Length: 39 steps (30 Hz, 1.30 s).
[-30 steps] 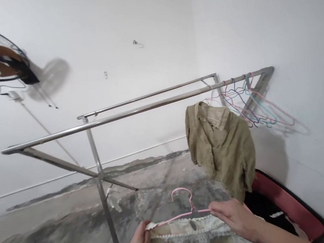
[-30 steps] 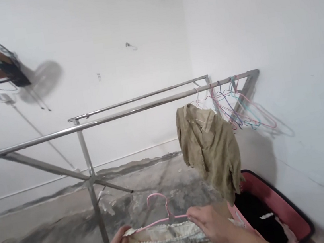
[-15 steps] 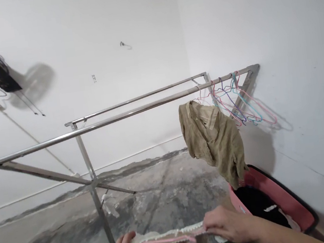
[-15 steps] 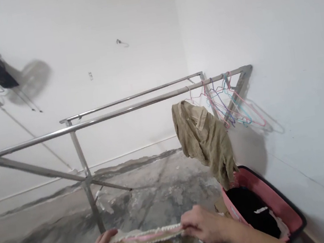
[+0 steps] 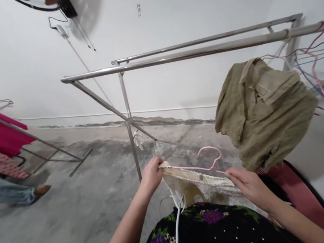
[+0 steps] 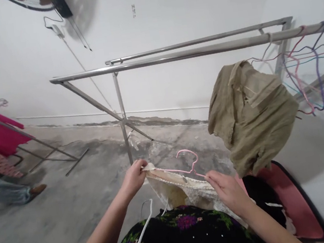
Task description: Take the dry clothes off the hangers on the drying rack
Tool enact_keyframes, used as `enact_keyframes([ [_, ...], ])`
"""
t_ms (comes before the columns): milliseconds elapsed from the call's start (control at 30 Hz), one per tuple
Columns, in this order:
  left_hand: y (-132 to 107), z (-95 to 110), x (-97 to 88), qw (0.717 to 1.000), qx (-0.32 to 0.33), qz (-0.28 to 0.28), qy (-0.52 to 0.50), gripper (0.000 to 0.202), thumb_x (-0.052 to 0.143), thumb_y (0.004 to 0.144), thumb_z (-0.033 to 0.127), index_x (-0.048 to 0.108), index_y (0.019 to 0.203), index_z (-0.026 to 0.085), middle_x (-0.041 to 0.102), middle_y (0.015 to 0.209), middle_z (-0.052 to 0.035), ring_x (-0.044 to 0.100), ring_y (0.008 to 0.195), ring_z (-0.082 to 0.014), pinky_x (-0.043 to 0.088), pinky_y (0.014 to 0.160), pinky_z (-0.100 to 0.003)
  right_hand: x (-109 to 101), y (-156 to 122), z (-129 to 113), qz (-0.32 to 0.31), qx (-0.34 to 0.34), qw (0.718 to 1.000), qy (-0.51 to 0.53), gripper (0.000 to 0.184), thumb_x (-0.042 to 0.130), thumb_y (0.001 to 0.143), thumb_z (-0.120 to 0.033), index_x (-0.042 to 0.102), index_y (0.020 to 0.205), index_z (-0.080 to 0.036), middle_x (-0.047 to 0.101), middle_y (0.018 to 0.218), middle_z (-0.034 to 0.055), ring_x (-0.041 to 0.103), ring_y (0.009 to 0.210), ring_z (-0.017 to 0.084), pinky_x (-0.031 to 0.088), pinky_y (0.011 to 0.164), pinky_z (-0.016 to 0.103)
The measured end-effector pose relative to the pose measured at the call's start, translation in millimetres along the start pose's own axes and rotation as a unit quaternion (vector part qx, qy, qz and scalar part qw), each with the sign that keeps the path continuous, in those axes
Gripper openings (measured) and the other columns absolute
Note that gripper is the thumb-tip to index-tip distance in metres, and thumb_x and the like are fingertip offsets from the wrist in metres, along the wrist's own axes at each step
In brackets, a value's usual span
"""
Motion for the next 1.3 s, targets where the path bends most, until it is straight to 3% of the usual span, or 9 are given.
enact_keyframes([
  [233, -8, 3, 8.3, 0.999, 0.02, 0.027, 0.011, 0.025, 0.048, 0.076, 0.011, 0.048, 0.099, 0.019, 0.049, 0.101, -0.0057, 0.054, 0.084, -0.0178, 0.043, 0.076, -0.028, -12, 2, -16, 0.078, -0.009, 0.997, 0.0, 0.023, 0.042, 0.098, -0.036, 0.057, 0.088, -0.02, 0.055, 0.075, -0.0001, 0.05, 0.067, 0.013, 0.038, 0.065, 0.022],
  [333, -9, 6, 9.2, 0.997, 0.005, 0.068, -0.019, 0.021, 0.049, 0.079, 0.017, 0.046, 0.101, 0.018, 0.048, 0.102, -0.0063, 0.053, 0.087, -0.0189, 0.043, 0.08, -0.031, -11, 4, -27, 0.073, -0.024, 0.997, -0.004, 0.024, 0.043, 0.097, -0.035, 0.06, 0.087, -0.021, 0.059, 0.079, 0.0018, 0.055, 0.072, 0.015, 0.04, 0.067, 0.023],
  [433, -7, 4, 6.1, 0.995, -0.028, 0.087, -0.041, 0.017, 0.044, 0.076, 0.009, 0.047, 0.09, 0.018, 0.048, 0.096, -0.0069, 0.052, 0.087, -0.0208, 0.041, 0.08, -0.033, -3, 3, -29, 0.054, -0.047, 0.997, 0.003, 0.024, 0.043, 0.097, -0.033, 0.061, 0.087, -0.021, 0.063, 0.09, 0.0051, 0.059, 0.084, 0.018, 0.043, 0.074, 0.024],
  [733, -1, -15, -2.2, 0.99, -0.018, -0.015, -0.14, 0.03, 0.044, 0.063, 0.002, 0.059, 0.084, 0.015, 0.061, 0.078, -0.0018, 0.054, 0.073, -0.0154, 0.037, 0.065, -0.025, -6, 3, -12, 0.038, -0.017, 0.999, -0.015, 0.022, 0.046, 0.096, -0.038, 0.06, 0.09, -0.021, 0.062, 0.089, 0.0025, 0.058, 0.08, 0.016, 0.042, 0.074, 0.025],
  [833, -1, -12, -3.8, 0.979, -0.004, -0.059, -0.194, 0.024, 0.047, 0.066, 0.008, 0.061, 0.085, 0.014, 0.062, 0.075, -0.0016, 0.055, 0.071, -0.0147, 0.039, 0.062, -0.023, 1, 6, -11, 0.017, -0.009, 1.0, 0.0, 0.029, 0.046, 0.095, -0.043, 0.061, 0.087, -0.019, 0.062, 0.082, 0.003, 0.056, 0.072, 0.016, 0.042, 0.067, 0.025],
  [967, -9, -1, -11.7, 0.953, 0.026, -0.136, -0.269, 0.021, 0.051, 0.07, 0.02, 0.06, 0.088, 0.012, 0.064, 0.077, -0.0032, 0.059, 0.072, -0.0151, 0.044, 0.064, -0.023, 5, 6, 9, 0.042, 0.018, 0.998, 0.041, 0.033, 0.046, 0.095, -0.043, 0.063, 0.086, -0.017, 0.06, 0.076, 0.0033, 0.055, 0.069, 0.016, 0.043, 0.065, 0.024],
  [1100, -15, -4, -12.7, 0.937, 0.01, -0.153, -0.313, 0.029, 0.045, 0.064, 0.013, 0.058, 0.09, 0.012, 0.064, 0.078, -0.0022, 0.058, 0.072, -0.0136, 0.043, 0.062, -0.021, 3, -1, 24, 0.04, 0.025, 0.995, 0.091, 0.03, 0.051, 0.092, -0.043, 0.065, 0.084, -0.017, 0.063, 0.086, 0.0053, 0.058, 0.082, 0.02, 0.045, 0.073, 0.027],
  [1200, -13, -17, -7.6, 0.956, -0.023, -0.09, -0.277, 0.028, 0.042, 0.058, 0.008, 0.057, 0.08, 0.013, 0.059, 0.069, 0.0006, 0.052, 0.066, -0.0123, 0.038, 0.058, -0.02, -5, -2, 21, 0.116, 0.056, 0.972, 0.197, 0.027, 0.057, 0.088, -0.043, 0.062, 0.079, -0.018, 0.06, 0.073, 0.0039, 0.056, 0.068, 0.017, 0.044, 0.059, 0.026],
  [1300, -11, -18, -4.8, 0.968, -0.027, -0.052, -0.246, 0.028, 0.042, 0.061, 0.008, 0.062, 0.079, 0.014, 0.06, 0.07, -0.0001, 0.052, 0.069, -0.0142, 0.04, 0.065, -0.023, -14, 9, 0, 0.241, 0.042, 0.912, 0.329, 0.03, 0.065, 0.081, -0.049, 0.059, 0.077, -0.02, 0.051, 0.06, -0.001, 0.042, 0.046, 0.01, 0.034, 0.042, 0.023],
])
Point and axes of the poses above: each hand's wrist, its own y-axis towards the middle knuckle, its own x-axis out of the palm, z = x × y, the point moved 4 cm from there along y, towards the middle knuckle
